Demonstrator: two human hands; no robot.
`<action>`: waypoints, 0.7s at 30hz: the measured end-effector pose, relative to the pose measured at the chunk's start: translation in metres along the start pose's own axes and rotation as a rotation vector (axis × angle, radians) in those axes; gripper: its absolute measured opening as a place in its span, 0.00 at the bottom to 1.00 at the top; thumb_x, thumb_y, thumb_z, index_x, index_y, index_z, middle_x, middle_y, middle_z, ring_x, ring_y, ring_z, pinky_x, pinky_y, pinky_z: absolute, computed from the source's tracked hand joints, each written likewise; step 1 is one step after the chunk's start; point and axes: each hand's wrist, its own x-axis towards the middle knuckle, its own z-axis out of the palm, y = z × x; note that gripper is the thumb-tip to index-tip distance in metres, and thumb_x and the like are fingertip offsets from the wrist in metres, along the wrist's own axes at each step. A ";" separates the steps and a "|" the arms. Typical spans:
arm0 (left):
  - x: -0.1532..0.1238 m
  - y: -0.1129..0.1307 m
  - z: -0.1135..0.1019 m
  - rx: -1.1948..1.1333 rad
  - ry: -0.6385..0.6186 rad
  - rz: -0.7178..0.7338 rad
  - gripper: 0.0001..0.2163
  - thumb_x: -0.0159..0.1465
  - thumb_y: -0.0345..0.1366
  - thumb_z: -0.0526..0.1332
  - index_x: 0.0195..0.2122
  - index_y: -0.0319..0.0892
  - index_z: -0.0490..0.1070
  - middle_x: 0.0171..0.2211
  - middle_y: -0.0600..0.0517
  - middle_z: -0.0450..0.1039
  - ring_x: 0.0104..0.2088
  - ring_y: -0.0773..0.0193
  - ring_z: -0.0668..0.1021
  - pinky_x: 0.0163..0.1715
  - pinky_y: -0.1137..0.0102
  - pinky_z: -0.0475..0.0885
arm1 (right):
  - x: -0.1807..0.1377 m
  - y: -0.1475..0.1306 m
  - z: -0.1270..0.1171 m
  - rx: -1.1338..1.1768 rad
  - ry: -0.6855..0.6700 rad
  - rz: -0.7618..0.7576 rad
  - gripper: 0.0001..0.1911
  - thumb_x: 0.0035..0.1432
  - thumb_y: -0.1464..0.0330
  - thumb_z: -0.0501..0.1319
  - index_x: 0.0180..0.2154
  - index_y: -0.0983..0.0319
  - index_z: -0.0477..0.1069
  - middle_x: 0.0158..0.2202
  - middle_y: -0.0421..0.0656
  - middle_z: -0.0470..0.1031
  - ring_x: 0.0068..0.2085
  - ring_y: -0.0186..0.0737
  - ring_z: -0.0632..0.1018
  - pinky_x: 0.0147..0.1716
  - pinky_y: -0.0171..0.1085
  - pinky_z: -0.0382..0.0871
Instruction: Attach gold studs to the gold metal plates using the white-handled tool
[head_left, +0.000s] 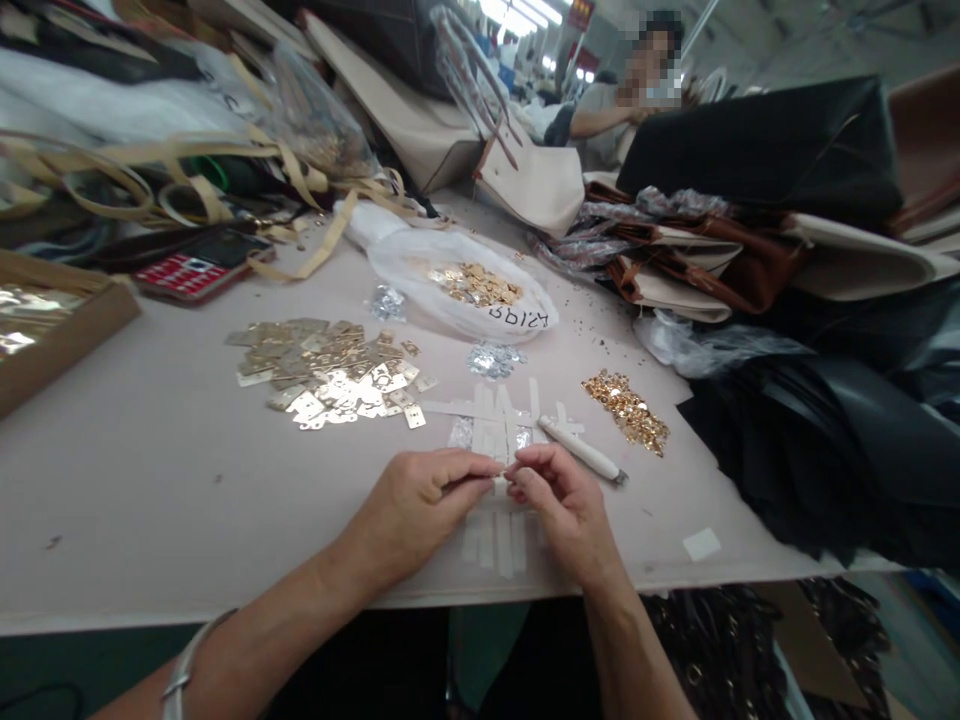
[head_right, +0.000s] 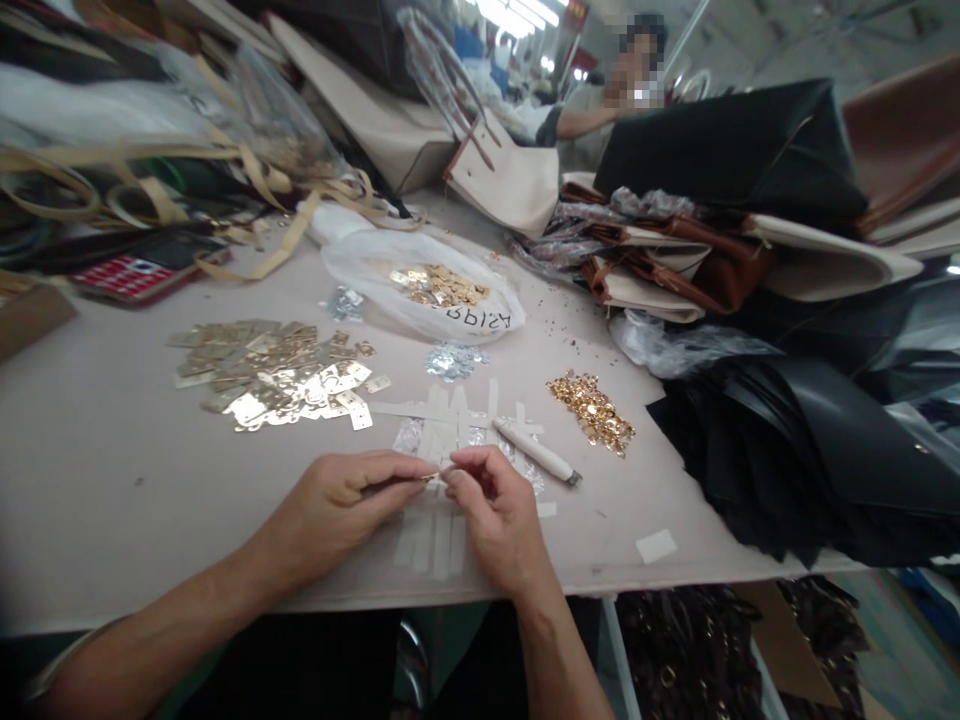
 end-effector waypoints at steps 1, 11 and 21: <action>0.000 -0.003 0.002 0.101 0.032 0.100 0.10 0.67 0.30 0.60 0.42 0.43 0.81 0.39 0.54 0.84 0.38 0.66 0.84 0.43 0.75 0.77 | 0.003 -0.001 -0.006 -0.016 0.025 0.005 0.12 0.62 0.59 0.63 0.42 0.59 0.73 0.36 0.40 0.78 0.34 0.36 0.78 0.37 0.37 0.73; -0.018 -0.012 0.014 0.741 0.083 0.526 0.17 0.72 0.26 0.46 0.39 0.38 0.77 0.38 0.46 0.80 0.38 0.59 0.81 0.41 0.65 0.79 | 0.100 -0.002 -0.045 -0.650 0.107 -0.162 0.11 0.61 0.67 0.60 0.43 0.60 0.77 0.37 0.42 0.83 0.36 0.40 0.81 0.40 0.40 0.73; -0.041 -0.026 0.021 0.780 0.099 0.463 0.16 0.70 0.29 0.51 0.52 0.42 0.75 0.54 0.49 0.78 0.55 0.56 0.76 0.58 0.60 0.71 | 0.156 -0.003 -0.011 -0.905 -0.142 -0.350 0.16 0.60 0.76 0.58 0.49 0.60 0.75 0.42 0.46 0.82 0.43 0.43 0.79 0.46 0.40 0.70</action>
